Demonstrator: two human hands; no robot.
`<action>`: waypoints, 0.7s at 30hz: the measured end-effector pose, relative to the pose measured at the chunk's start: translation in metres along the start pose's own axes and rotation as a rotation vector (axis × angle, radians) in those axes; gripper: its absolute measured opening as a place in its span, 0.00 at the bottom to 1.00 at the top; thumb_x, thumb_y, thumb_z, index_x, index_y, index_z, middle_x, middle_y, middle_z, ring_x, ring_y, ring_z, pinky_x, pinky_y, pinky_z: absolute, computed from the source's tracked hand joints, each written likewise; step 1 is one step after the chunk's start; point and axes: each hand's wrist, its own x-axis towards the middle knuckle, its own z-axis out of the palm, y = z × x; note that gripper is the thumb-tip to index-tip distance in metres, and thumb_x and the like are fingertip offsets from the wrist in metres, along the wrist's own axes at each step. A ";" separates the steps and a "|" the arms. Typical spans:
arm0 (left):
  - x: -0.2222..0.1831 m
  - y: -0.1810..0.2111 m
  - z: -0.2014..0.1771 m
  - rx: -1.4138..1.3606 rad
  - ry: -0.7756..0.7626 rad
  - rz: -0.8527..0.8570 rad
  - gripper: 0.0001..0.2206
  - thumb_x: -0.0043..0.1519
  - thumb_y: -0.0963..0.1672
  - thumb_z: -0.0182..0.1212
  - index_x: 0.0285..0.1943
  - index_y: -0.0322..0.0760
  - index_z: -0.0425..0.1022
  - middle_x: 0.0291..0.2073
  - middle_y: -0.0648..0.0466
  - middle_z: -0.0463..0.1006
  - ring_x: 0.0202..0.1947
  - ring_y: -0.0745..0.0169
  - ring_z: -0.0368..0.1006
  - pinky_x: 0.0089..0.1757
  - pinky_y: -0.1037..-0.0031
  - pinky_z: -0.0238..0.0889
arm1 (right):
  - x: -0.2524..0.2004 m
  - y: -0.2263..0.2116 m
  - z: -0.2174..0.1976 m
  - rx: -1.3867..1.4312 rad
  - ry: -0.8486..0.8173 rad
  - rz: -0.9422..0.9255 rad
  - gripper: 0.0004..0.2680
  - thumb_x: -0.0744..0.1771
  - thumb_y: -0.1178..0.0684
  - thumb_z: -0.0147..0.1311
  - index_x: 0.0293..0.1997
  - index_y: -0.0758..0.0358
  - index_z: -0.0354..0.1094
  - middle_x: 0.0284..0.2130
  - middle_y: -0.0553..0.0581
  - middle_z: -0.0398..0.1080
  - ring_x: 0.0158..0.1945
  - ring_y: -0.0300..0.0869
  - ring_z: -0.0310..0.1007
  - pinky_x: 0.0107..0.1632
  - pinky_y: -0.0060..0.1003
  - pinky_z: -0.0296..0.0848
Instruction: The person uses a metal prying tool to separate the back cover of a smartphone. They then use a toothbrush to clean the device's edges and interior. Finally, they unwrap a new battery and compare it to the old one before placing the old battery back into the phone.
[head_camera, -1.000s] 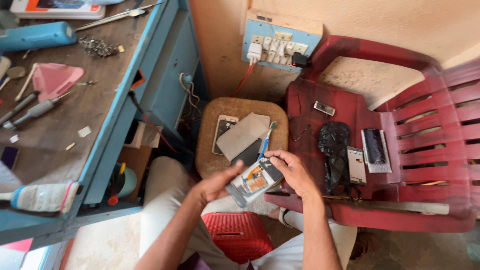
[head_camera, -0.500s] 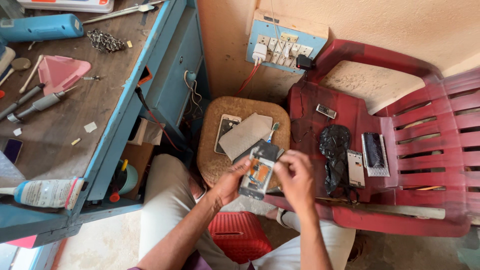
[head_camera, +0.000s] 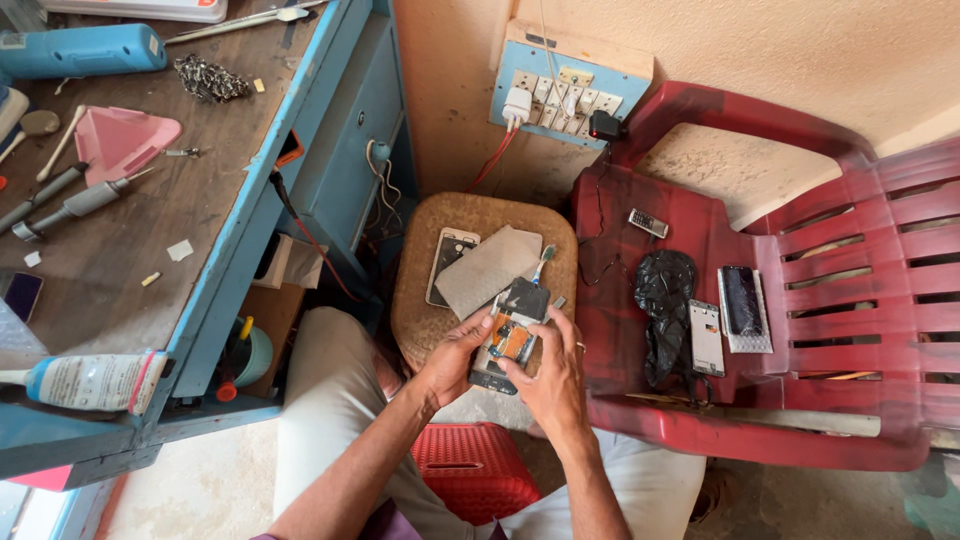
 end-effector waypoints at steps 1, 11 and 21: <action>0.000 -0.001 0.000 0.006 0.010 0.001 0.21 0.71 0.46 0.48 0.73 0.36 0.65 0.59 0.49 0.76 0.55 0.61 0.75 0.52 0.69 0.72 | 0.000 0.000 0.002 -0.004 0.001 0.011 0.22 0.58 0.52 0.72 0.51 0.63 0.65 0.65 0.65 0.58 0.68 0.61 0.57 0.66 0.54 0.60; 0.001 0.000 -0.001 0.053 0.031 0.014 0.21 0.70 0.46 0.47 0.72 0.37 0.65 0.60 0.51 0.77 0.56 0.62 0.75 0.52 0.71 0.71 | 0.003 -0.004 -0.002 -0.096 0.037 -0.077 0.26 0.55 0.52 0.74 0.55 0.63 0.65 0.61 0.65 0.59 0.66 0.62 0.57 0.64 0.54 0.61; 0.005 -0.012 -0.007 0.088 0.018 0.047 0.19 0.72 0.45 0.49 0.70 0.33 0.68 0.58 0.50 0.77 0.54 0.62 0.74 0.53 0.71 0.69 | 0.004 0.000 -0.001 -0.054 0.042 -0.040 0.24 0.54 0.53 0.73 0.50 0.64 0.63 0.62 0.65 0.59 0.66 0.62 0.58 0.64 0.55 0.61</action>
